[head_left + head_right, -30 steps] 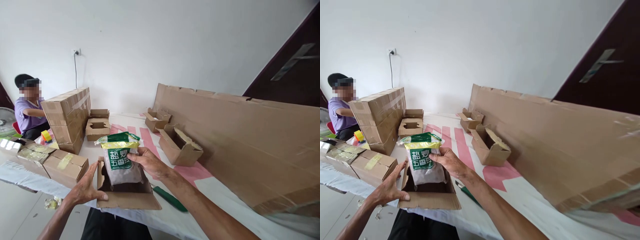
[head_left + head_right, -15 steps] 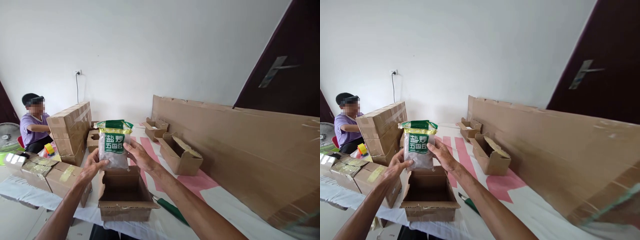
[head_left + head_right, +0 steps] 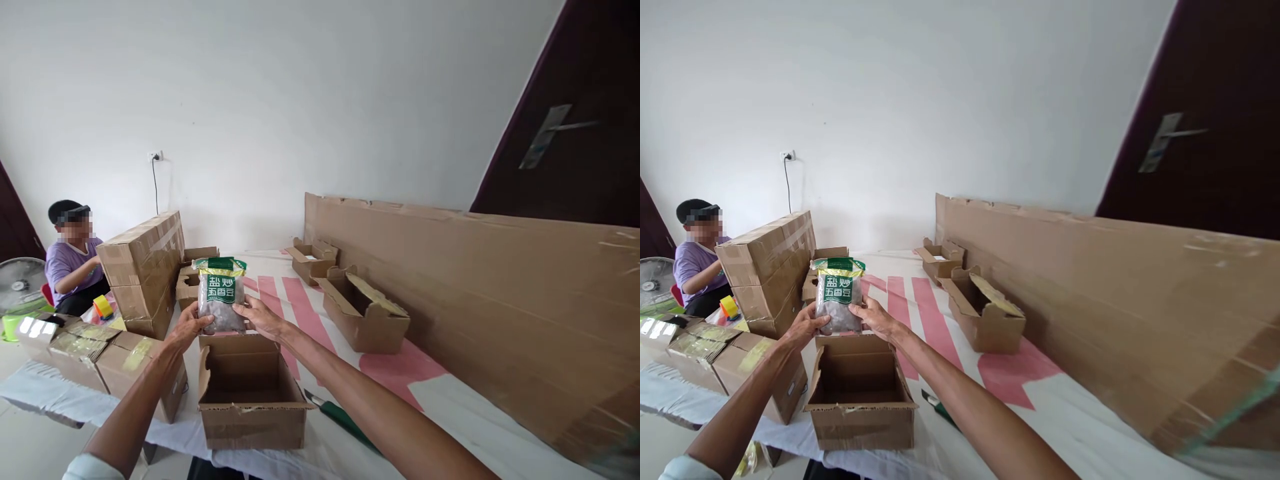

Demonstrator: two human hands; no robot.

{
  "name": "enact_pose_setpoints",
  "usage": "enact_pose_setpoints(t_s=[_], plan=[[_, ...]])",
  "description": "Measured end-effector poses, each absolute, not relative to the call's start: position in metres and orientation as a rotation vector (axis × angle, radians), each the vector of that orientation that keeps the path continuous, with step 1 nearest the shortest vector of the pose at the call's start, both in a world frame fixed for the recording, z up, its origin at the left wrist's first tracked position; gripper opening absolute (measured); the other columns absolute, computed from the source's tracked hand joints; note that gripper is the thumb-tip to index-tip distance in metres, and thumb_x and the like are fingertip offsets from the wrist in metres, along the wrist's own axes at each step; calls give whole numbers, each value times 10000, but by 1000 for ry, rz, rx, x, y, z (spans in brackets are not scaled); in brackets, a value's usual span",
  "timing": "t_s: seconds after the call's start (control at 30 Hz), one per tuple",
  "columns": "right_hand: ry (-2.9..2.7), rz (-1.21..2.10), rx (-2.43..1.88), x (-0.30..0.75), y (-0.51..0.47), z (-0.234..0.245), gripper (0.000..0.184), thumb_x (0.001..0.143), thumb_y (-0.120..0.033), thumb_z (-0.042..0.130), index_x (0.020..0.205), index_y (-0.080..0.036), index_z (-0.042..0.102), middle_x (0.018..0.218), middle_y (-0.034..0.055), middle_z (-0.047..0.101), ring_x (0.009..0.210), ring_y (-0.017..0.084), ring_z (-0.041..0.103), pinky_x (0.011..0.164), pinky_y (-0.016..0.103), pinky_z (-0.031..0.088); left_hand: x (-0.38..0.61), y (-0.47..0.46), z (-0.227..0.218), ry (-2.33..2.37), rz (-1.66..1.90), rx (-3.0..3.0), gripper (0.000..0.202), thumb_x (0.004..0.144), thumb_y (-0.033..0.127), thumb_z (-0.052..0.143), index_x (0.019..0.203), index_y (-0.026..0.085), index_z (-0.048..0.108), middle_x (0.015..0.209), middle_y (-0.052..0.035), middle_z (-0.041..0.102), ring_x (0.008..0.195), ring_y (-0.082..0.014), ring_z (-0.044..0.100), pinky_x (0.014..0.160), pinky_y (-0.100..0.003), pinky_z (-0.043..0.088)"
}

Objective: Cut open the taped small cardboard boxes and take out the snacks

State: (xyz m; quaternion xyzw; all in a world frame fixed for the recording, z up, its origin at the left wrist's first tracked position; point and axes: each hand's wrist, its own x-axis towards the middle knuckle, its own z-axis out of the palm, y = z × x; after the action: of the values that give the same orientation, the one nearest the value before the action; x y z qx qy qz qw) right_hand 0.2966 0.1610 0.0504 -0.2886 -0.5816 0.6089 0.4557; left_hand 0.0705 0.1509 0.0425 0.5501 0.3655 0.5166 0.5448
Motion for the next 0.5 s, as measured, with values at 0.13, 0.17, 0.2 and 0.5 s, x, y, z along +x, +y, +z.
enact_pose_setpoints(t_s=[0.13, 0.17, 0.2, 0.5], plan=[[-1423, 1525, -728, 296, 167, 43, 570, 740, -517, 854, 1172, -214, 640, 1089, 66, 727, 862, 198, 680, 691, 319, 585, 69, 154, 36, 851, 1202, 1280, 679, 554, 430, 1015, 1091, 139, 717, 936, -82, 776, 775, -201, 715, 691, -304, 577], [-1423, 1528, -735, 296, 168, 41, 565, 741, -519, 852, 1167, -215, 641, 1091, 68, 728, 876, 205, 686, 695, 326, 590, 69, 155, 34, 842, 1202, 1278, 683, 555, 425, 1017, 1097, 137, 719, 936, -83, 779, 789, -203, 720, 725, -313, 581], [-1423, 1531, -742, 296, 169, 40, 558, 740, -523, 850, 1159, -217, 642, 1087, 69, 728, 887, 212, 691, 697, 334, 594, 69, 155, 33, 834, 1203, 1277, 685, 552, 421, 1018, 1099, 135, 721, 932, -82, 782, 801, -203, 725, 758, -317, 581], [-1483, 1432, -727, 293, 176, 36, 593, 720, -573, 835, 1129, -187, 647, 1069, 85, 734, 927, 236, 691, 765, 380, 596, 70, 156, 34, 839, 1193, 1313, 691, 546, 455, 1014, 1084, 134, 724, 905, -80, 779, 819, -211, 731, 813, -333, 574]])
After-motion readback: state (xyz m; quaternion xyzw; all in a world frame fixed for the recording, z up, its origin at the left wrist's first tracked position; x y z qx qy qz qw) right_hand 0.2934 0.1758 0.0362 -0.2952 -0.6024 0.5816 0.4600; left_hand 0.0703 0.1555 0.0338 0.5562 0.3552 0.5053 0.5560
